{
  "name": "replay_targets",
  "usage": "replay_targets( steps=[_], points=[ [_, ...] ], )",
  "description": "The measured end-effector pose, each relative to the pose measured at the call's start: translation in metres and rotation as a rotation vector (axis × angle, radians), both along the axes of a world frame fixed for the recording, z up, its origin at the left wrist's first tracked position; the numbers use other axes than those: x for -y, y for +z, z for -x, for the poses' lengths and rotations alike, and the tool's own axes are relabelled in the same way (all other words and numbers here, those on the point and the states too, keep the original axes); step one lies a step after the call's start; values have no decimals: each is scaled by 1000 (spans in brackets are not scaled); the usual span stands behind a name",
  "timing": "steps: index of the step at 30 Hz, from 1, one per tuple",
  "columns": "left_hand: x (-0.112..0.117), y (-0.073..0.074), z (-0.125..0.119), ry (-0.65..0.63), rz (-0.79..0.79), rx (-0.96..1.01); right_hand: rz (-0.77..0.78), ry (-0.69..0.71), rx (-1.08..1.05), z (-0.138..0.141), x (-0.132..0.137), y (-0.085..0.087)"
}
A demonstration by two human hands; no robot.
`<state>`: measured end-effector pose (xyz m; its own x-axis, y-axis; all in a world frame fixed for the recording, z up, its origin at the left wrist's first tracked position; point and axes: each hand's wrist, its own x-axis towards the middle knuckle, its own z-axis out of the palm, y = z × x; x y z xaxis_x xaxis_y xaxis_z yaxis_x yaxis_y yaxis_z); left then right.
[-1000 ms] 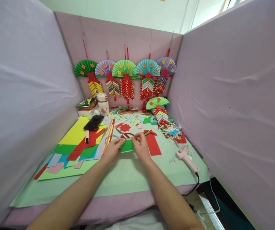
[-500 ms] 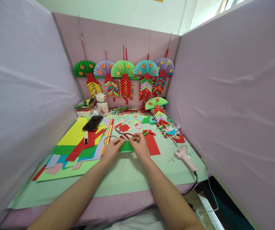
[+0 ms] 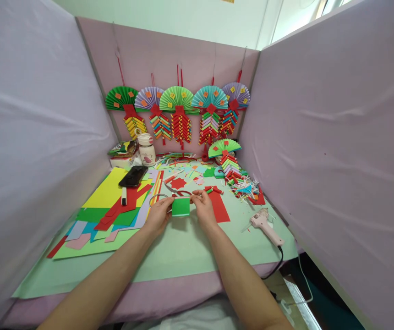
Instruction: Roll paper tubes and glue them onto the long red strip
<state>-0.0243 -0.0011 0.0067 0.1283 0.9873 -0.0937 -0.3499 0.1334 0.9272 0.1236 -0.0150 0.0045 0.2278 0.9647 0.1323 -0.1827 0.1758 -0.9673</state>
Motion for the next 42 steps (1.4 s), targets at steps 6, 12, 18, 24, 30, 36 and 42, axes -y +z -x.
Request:
replay_targets(
  steps=[6,12,18,24,30,36,42],
  points=[
    [-3,1,4,87,-3,-25,16,14,-10,1,1,2],
    [-4,2,2,111,-1,29,-3,142,57,5,4,1],
    [-4,5,2,99,71,68,-2,102,41,3,1,-3],
    [-3,6,2,63,12,23,5,93,36,4,1,-1],
    [-1,5,3,68,-7,22,1,96,18,4,-1,-3],
    [0,6,3,75,-21,13,-5,96,35,4,-1,-3],
    [-1,4,3,84,-25,25,2,66,76,3,-1,-5]
  ],
)
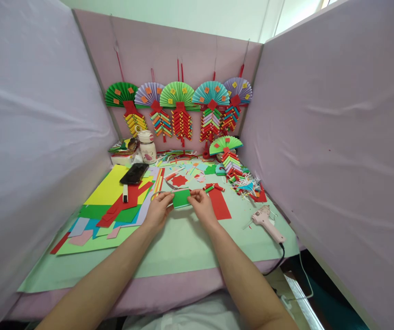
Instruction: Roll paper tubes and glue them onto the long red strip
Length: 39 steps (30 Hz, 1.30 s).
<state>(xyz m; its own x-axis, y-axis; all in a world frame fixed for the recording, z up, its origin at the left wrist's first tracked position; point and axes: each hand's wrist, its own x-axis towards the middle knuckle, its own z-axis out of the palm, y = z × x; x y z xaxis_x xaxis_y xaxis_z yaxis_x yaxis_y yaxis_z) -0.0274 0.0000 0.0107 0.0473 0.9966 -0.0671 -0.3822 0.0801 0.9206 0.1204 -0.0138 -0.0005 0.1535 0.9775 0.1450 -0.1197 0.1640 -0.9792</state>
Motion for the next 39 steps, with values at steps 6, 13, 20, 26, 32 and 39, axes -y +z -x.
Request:
replay_targets(
  steps=[6,13,20,26,32,39],
  points=[
    [0,-2,0,-14,-10,-2,-40,-10,-22,-1,-1,-2],
    [1,1,0,3,18,15,-43,-57,22,-2,2,2],
    [1,3,0,-9,5,69,-46,39,26,-1,0,0],
    [-2,3,0,2,126,87,-216,-225,302,-2,6,4],
    [1,7,4,-339,278,241,-507,-216,656,3,15,4],
    [-5,4,7,-286,146,292,-430,-145,612,2,12,-1]
  ],
)
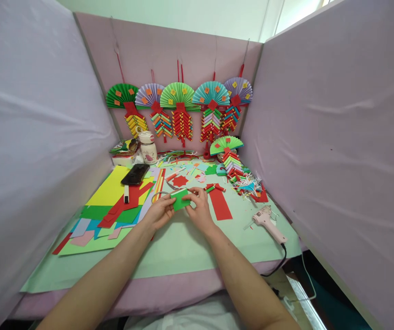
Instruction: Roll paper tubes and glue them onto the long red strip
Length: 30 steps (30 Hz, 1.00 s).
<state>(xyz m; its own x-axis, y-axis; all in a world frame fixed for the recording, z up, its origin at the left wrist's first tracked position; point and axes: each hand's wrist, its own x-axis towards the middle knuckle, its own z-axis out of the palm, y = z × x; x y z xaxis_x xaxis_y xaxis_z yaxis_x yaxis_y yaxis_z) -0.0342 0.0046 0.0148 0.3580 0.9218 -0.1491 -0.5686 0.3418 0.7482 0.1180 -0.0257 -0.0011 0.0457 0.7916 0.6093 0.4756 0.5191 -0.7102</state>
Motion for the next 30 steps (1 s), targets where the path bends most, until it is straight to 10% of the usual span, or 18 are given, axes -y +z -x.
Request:
replay_targets(
  steps=[7,16,30],
  points=[
    [-1,-1,1,69,-44,-82,174,209,-241,-5,-11,-8],
    [5,9,3,39,-268,-229,209,31,-453,-12,-13,-1],
    [4,7,4,114,-407,-507,405,359,-772,-3,-9,4]
  ],
)
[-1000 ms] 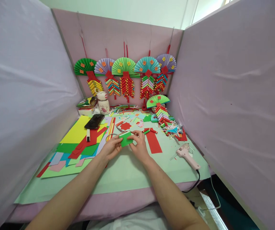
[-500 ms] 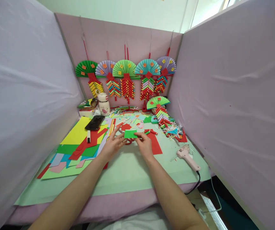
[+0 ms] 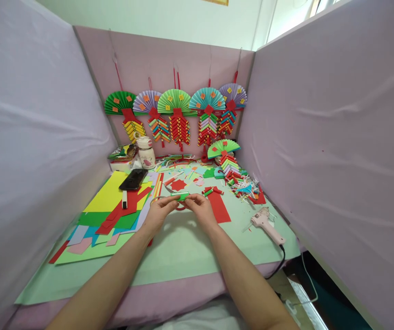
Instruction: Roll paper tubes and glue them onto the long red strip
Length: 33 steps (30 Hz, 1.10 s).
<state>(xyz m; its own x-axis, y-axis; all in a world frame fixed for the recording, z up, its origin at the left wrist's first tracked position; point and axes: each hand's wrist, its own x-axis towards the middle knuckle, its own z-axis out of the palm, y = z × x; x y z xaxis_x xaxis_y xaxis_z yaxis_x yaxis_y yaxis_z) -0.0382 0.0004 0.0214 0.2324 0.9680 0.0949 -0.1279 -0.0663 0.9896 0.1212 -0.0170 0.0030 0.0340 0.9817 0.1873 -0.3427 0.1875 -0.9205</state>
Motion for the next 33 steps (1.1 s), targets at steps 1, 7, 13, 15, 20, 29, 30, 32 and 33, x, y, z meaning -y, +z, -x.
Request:
replay_targets(
  steps=[1,7,13,15,20,29,30,32,33],
  points=[
    [0,-1,-1,3,-2,24,-3,6,-30,1,0,-2],
    [5,-2,-6,66,-83,116,-7,-13,-68,6,1,-6],
    [10,2,-9,54,-114,220,-8,-46,-78,5,2,-3],
    [9,0,-9,41,-104,212,-8,-11,-73,5,3,-1],
    [6,-7,-9,-11,-94,204,-31,-4,11,4,3,-3],
    [9,-10,-14,-4,-21,170,-46,-122,99,2,1,-6],
    [9,-10,-14,15,-39,149,-46,-120,102,2,2,-5],
    [8,-11,-14,54,-86,107,-50,-100,100,2,4,-3],
    [9,-11,-14,68,-110,83,-54,-83,99,3,4,-2]
  ],
)
